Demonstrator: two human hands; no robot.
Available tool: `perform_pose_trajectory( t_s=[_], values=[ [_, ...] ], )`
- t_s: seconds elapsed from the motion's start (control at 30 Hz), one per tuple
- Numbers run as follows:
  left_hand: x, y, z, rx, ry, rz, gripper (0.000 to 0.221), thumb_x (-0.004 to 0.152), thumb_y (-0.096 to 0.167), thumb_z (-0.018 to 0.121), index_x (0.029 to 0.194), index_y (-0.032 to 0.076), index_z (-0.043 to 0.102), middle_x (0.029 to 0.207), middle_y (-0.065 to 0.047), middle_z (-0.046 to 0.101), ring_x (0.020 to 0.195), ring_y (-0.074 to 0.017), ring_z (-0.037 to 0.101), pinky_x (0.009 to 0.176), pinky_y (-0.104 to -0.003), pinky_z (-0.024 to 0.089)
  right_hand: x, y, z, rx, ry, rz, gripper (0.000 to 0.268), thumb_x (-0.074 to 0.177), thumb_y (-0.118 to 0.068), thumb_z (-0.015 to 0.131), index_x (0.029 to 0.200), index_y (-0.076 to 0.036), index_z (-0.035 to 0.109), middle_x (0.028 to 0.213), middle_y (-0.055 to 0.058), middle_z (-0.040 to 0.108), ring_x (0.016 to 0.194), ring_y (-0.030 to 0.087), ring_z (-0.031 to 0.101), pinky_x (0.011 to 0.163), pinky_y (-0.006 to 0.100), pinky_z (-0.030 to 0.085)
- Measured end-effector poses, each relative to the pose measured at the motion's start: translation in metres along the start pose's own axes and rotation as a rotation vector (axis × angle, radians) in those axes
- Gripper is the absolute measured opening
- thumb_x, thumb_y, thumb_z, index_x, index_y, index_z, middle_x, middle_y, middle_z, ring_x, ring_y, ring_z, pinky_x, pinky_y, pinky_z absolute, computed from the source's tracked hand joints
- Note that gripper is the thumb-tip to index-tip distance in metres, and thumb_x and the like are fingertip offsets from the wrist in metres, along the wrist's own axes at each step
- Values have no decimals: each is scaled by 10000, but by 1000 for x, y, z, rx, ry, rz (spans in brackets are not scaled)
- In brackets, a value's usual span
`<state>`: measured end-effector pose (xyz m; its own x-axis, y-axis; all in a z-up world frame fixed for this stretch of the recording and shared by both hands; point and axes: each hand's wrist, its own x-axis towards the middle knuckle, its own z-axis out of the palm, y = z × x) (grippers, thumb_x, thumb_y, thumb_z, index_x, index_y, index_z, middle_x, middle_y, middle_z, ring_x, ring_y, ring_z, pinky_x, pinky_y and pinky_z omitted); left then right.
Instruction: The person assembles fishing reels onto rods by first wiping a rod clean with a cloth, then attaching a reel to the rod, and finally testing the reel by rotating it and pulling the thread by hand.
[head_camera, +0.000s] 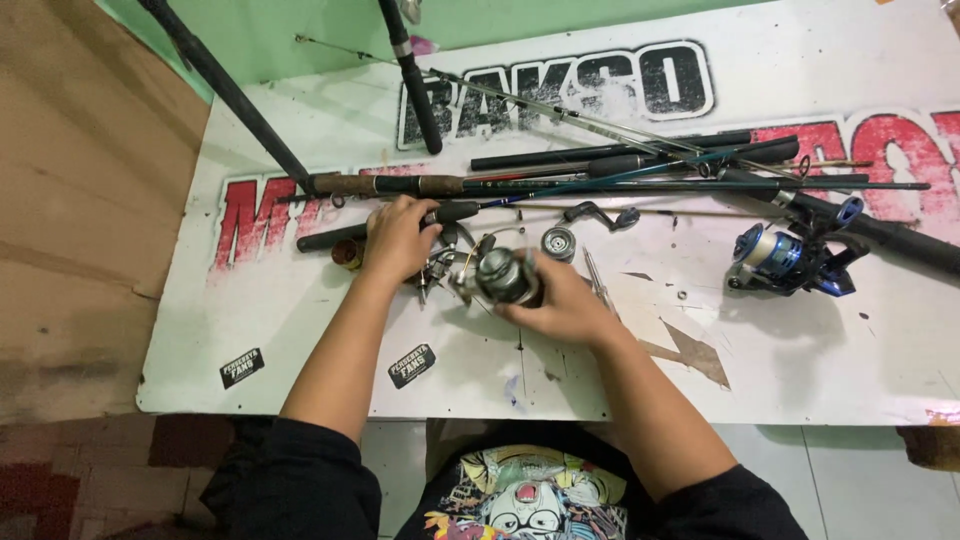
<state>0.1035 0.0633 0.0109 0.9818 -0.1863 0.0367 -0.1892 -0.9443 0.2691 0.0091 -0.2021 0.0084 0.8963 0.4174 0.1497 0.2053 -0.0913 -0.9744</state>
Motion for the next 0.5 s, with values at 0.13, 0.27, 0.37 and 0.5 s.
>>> perform_pose_trajectory(
  t_s=[0.13, 0.27, 0.37, 0.5],
  values=[
    [4, -2, -8, -7, -9, 16, 366, 935, 306, 719, 1275, 179, 672, 1218, -93, 619, 1173, -318, 584, 1069, -494, 385, 0, -14, 3, -178, -10, 164, 573, 758, -315, 831, 1207, -36, 609, 1089, 145, 758, 988, 263, 745, 899, 367, 568],
    [-7, -1, -32, -17, 104, 153, 352, 968, 311, 686, 1276, 141, 664, 1188, -101, 626, 1136, -323, 604, 1025, -476, 414, 3, -12, 5, -328, 3, 184, 652, 767, -390, 865, 1224, -19, 585, 1174, 193, 695, 1083, 304, 688, 937, 384, 537],
    [-21, 8, -50, -45, 143, 180, 353, 992, 326, 659, 1286, 130, 661, 1185, -97, 633, 1117, -320, 614, 980, -468, 441, 3, -9, 7, -436, 36, 216, 701, 760, -444, 872, 1233, -15, 584, 1206, 210, 655, 1121, 323, 651, 960, 394, 528],
    [-43, 23, -61, -235, 145, 140, 367, 1039, 347, 606, 1309, 103, 653, 1158, -90, 645, 1019, -300, 638, 867, -429, 499, 2, -4, 6, -438, 169, 158, 775, 780, -413, 866, 1323, 27, 532, 1273, 238, 621, 1176, 353, 616, 990, 423, 504]
  ],
)
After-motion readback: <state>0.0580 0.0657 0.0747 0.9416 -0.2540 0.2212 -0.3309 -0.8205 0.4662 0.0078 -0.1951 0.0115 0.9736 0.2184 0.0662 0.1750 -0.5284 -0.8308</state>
